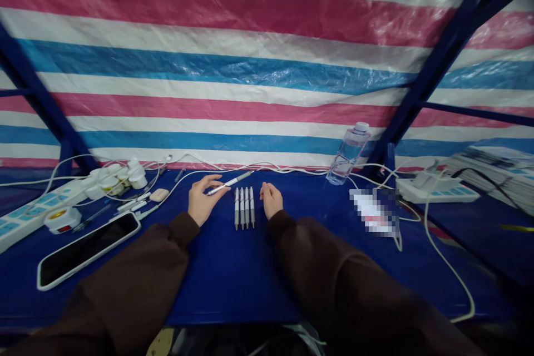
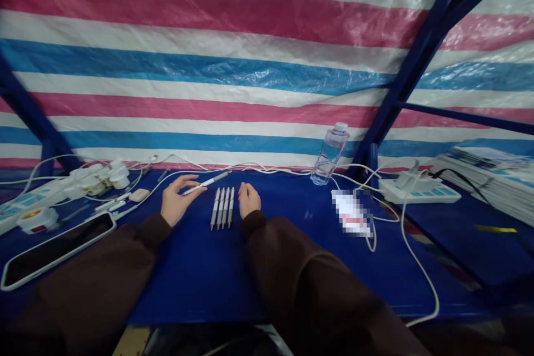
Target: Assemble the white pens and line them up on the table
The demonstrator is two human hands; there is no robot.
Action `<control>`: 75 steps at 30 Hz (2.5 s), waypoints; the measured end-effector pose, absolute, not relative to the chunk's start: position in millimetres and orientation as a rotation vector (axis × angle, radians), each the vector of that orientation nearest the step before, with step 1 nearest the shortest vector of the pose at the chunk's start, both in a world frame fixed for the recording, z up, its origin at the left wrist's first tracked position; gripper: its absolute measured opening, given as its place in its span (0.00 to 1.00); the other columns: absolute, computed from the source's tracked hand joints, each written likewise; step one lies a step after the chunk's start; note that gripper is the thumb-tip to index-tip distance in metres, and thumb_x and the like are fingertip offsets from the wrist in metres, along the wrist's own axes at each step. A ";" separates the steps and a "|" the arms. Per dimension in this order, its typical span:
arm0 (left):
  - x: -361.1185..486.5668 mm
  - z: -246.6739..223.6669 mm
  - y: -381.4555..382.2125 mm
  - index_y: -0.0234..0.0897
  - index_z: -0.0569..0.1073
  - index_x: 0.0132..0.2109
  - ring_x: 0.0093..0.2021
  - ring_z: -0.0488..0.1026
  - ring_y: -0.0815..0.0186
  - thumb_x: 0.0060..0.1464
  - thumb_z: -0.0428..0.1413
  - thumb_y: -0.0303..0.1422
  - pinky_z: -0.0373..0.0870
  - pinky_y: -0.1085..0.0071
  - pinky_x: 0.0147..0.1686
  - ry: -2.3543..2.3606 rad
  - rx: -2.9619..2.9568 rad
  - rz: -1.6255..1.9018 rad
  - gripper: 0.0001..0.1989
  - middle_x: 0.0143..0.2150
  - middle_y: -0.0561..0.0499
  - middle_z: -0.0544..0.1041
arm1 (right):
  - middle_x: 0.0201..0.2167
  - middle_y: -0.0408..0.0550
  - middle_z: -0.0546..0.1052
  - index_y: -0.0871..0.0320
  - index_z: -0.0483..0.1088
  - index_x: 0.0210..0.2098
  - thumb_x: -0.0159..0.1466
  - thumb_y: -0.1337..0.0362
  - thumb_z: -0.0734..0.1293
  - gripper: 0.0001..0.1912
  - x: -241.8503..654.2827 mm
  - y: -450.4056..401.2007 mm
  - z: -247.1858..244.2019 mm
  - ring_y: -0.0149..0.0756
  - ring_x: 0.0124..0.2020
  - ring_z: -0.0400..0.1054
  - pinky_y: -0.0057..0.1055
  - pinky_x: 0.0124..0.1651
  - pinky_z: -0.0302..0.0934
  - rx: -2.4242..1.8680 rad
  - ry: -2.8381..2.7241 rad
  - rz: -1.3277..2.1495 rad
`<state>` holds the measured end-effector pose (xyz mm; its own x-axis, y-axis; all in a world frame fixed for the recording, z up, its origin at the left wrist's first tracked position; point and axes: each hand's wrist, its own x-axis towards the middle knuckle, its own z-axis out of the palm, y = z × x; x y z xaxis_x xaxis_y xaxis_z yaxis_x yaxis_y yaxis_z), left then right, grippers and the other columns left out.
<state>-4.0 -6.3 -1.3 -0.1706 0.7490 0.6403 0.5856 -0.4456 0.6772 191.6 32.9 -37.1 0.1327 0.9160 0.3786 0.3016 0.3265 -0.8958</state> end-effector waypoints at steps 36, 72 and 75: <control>1.7 2.5 -3.7 0.35 0.63 0.49 0.34 0.77 0.63 0.39 0.64 0.32 0.71 0.65 0.40 1.251 1.505 1.844 0.29 0.32 0.49 0.78 | 0.26 0.40 0.63 0.49 0.69 0.50 0.56 0.67 0.60 0.22 190.2 23.3 -29.8 0.28 0.24 0.57 0.28 0.37 0.56 -1.124 -1.717 0.452; -3.1 1.6 -0.6 0.36 0.61 0.51 0.27 0.76 0.63 0.45 0.60 0.36 0.74 0.67 0.31 1.051 1.323 1.773 0.27 0.28 0.52 0.74 | 0.23 0.40 0.63 0.55 0.74 0.25 0.53 0.69 0.59 0.12 190.0 29.9 -38.0 0.28 0.21 0.56 0.27 0.32 0.56 -1.183 -1.565 0.491; -3.3 1.4 -0.2 0.36 0.59 0.53 0.27 0.76 0.64 0.46 0.59 0.36 0.74 0.67 0.31 1.038 1.313 1.785 0.28 0.30 0.51 0.75 | 0.23 0.40 0.63 0.55 0.74 0.25 0.53 0.69 0.59 0.12 190.3 30.3 -38.4 0.28 0.21 0.56 0.28 0.32 0.56 -1.188 -1.569 0.490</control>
<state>-3.3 -0.2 1.4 -0.2593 0.8694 0.4206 -0.0649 -0.4503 0.8905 190.3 30.3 -38.4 0.0529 0.8702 0.4898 0.4365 0.4210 -0.7951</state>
